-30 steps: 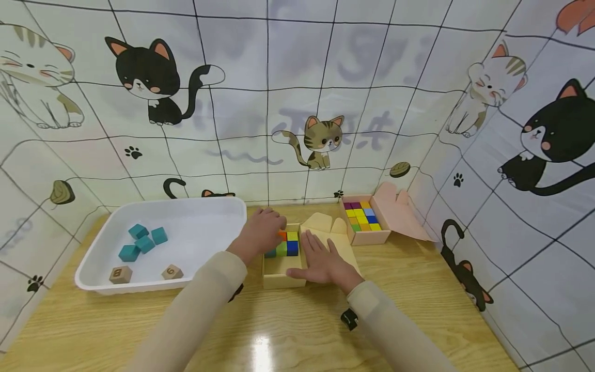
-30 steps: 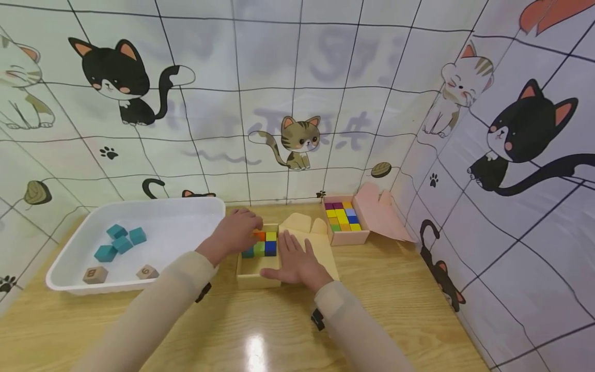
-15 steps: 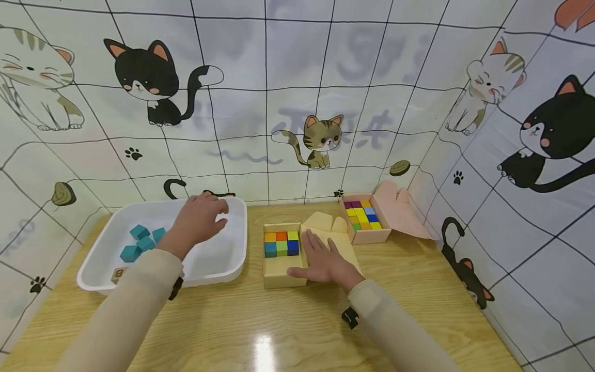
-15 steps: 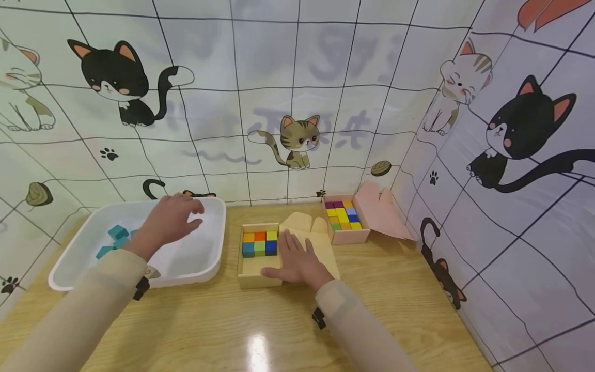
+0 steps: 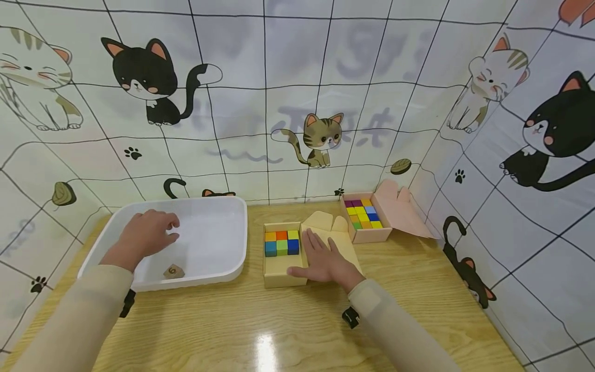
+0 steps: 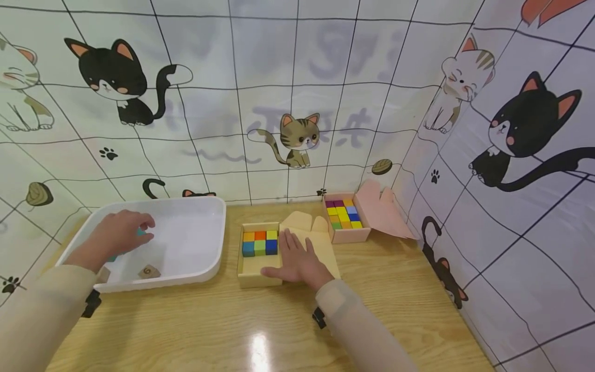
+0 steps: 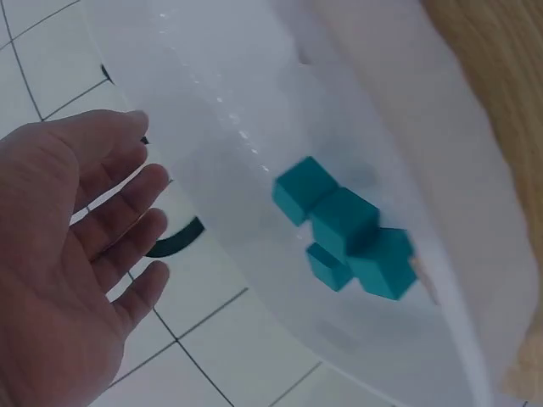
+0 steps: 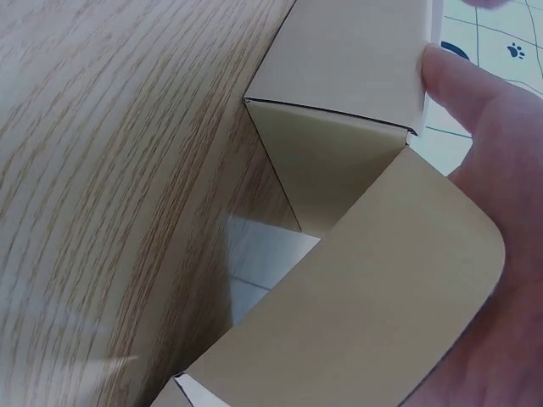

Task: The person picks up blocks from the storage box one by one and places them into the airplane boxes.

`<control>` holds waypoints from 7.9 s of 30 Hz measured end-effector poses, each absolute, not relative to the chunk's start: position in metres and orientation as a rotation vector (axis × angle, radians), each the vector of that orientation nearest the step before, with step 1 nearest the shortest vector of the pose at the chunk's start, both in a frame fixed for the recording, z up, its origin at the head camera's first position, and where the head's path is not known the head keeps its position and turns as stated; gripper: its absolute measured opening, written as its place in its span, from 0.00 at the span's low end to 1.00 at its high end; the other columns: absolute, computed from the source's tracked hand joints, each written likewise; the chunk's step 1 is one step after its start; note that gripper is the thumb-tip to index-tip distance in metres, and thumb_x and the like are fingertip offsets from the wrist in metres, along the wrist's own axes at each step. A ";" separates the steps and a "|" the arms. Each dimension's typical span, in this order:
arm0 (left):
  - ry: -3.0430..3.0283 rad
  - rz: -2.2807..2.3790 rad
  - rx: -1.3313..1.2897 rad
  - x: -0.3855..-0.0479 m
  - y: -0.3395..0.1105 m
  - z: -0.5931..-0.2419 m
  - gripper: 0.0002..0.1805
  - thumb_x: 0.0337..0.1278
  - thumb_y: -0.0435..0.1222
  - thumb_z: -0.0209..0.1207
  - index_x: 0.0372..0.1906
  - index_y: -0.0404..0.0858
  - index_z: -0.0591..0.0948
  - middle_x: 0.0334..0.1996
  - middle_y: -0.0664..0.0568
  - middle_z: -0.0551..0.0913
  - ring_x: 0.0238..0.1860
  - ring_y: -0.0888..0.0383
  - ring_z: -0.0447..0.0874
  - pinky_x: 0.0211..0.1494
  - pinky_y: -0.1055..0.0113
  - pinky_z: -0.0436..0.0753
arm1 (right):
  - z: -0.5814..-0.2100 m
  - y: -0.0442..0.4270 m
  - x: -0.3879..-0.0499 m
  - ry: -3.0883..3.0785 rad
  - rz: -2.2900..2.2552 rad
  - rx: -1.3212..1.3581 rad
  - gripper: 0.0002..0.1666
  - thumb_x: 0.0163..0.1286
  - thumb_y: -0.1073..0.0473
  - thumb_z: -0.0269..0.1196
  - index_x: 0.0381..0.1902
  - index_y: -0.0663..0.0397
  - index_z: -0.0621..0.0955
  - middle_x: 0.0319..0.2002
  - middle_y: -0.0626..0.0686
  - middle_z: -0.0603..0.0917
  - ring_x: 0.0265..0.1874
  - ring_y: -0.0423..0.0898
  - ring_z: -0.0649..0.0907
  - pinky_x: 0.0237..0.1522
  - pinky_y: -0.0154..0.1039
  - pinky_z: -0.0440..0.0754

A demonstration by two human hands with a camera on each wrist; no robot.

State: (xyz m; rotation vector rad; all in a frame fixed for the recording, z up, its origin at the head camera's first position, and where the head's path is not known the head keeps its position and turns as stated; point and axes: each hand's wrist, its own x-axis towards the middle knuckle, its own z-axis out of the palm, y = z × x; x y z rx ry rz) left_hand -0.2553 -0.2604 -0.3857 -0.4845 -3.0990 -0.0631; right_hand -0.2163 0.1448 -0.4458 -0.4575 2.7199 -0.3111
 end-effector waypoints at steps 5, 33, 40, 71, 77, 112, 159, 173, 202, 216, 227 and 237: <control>-3.196 -0.070 -0.515 -0.247 -0.271 -0.399 0.14 0.53 0.41 0.66 0.43 0.38 0.82 0.33 0.48 0.86 0.33 0.52 0.80 0.39 0.50 0.79 | -0.446 0.147 -0.217 2.720 -0.324 -0.463 0.64 0.62 0.21 0.48 0.78 0.56 0.40 0.80 0.56 0.39 0.79 0.53 0.44 0.77 0.61 0.40; -3.565 -0.340 -0.308 -0.228 -0.270 -0.418 0.09 0.55 0.40 0.63 0.33 0.40 0.77 0.26 0.52 0.76 0.32 0.55 0.72 0.34 0.62 0.70 | -0.440 0.143 -0.215 2.715 -0.310 -0.448 0.64 0.62 0.22 0.49 0.78 0.57 0.41 0.80 0.57 0.40 0.79 0.54 0.46 0.77 0.61 0.41; -3.364 -0.261 -0.422 -0.234 -0.273 -0.418 0.08 0.51 0.39 0.63 0.30 0.41 0.75 0.23 0.55 0.74 0.27 0.58 0.69 0.29 0.65 0.66 | -0.441 0.143 -0.215 2.715 -0.315 -0.449 0.63 0.63 0.22 0.49 0.78 0.57 0.42 0.80 0.57 0.40 0.79 0.54 0.45 0.77 0.61 0.41; -2.806 -0.198 -0.900 -0.247 -0.136 -0.379 0.08 0.52 0.42 0.67 0.34 0.47 0.79 0.30 0.59 0.81 0.45 0.53 0.79 0.56 0.49 0.75 | -0.442 0.143 -0.214 2.717 -0.298 -0.439 0.64 0.62 0.22 0.49 0.78 0.56 0.41 0.80 0.56 0.40 0.79 0.53 0.45 0.77 0.60 0.41; -2.816 -0.189 -0.968 -0.244 -0.112 -0.388 0.09 0.54 0.44 0.66 0.36 0.47 0.80 0.32 0.60 0.81 0.44 0.55 0.78 0.59 0.50 0.75 | -0.441 0.143 -0.214 2.714 -0.295 -0.435 0.64 0.62 0.22 0.49 0.78 0.56 0.41 0.80 0.56 0.40 0.79 0.53 0.46 0.77 0.60 0.41; -3.032 0.233 -0.944 -0.243 -0.059 -0.438 0.11 0.57 0.43 0.62 0.43 0.44 0.81 0.42 0.53 0.84 0.51 0.53 0.74 0.62 0.57 0.71 | -0.445 0.143 -0.217 2.719 -0.298 -0.423 0.64 0.62 0.21 0.48 0.78 0.56 0.41 0.80 0.56 0.41 0.79 0.53 0.46 0.77 0.60 0.42; -2.924 -0.190 -0.664 -0.260 -0.156 -0.418 0.08 0.57 0.37 0.61 0.41 0.42 0.82 0.37 0.51 0.85 0.55 0.45 0.77 0.62 0.44 0.72 | -0.445 0.145 -0.216 2.700 -0.316 -0.450 0.64 0.62 0.21 0.48 0.78 0.56 0.40 0.79 0.56 0.38 0.79 0.54 0.44 0.77 0.61 0.39; -3.080 -0.220 -0.378 -0.264 -0.223 -0.422 0.10 0.56 0.37 0.62 0.43 0.39 0.81 0.39 0.44 0.85 0.53 0.40 0.73 0.60 0.36 0.69 | -0.442 0.144 -0.216 2.719 -0.311 -0.445 0.64 0.62 0.21 0.49 0.78 0.56 0.41 0.80 0.56 0.40 0.79 0.53 0.45 0.77 0.60 0.41; -3.317 -0.223 -0.068 -0.270 -0.306 -0.427 0.30 0.55 0.39 0.61 0.60 0.25 0.72 0.57 0.25 0.74 0.55 0.26 0.66 0.60 0.29 0.63 | -0.442 0.143 -0.216 2.709 -0.282 -0.442 0.64 0.62 0.21 0.48 0.78 0.56 0.40 0.80 0.56 0.39 0.79 0.53 0.45 0.77 0.61 0.41; -3.341 -0.153 -0.102 -0.278 -0.307 -0.441 0.33 0.54 0.39 0.61 0.62 0.24 0.70 0.58 0.25 0.72 0.58 0.25 0.63 0.61 0.28 0.63 | -0.446 0.144 -0.217 2.715 -0.277 -0.429 0.65 0.61 0.20 0.48 0.78 0.53 0.39 0.80 0.54 0.38 0.79 0.51 0.44 0.77 0.59 0.40; -3.324 -0.201 -0.112 -0.279 -0.300 -0.437 0.25 0.50 0.38 0.66 0.52 0.29 0.77 0.45 0.32 0.82 0.43 0.37 0.73 0.56 0.32 0.67 | -0.444 0.143 -0.217 2.709 -0.280 -0.439 0.65 0.61 0.20 0.49 0.78 0.55 0.40 0.80 0.55 0.39 0.79 0.52 0.44 0.77 0.59 0.40; -3.322 -0.214 -0.212 -0.277 -0.289 -0.438 0.16 0.46 0.37 0.69 0.40 0.35 0.77 0.28 0.47 0.82 0.33 0.47 0.73 0.48 0.43 0.70 | -0.446 0.143 -0.217 2.709 -0.274 -0.433 0.65 0.61 0.20 0.48 0.78 0.54 0.40 0.80 0.54 0.38 0.79 0.51 0.44 0.77 0.59 0.39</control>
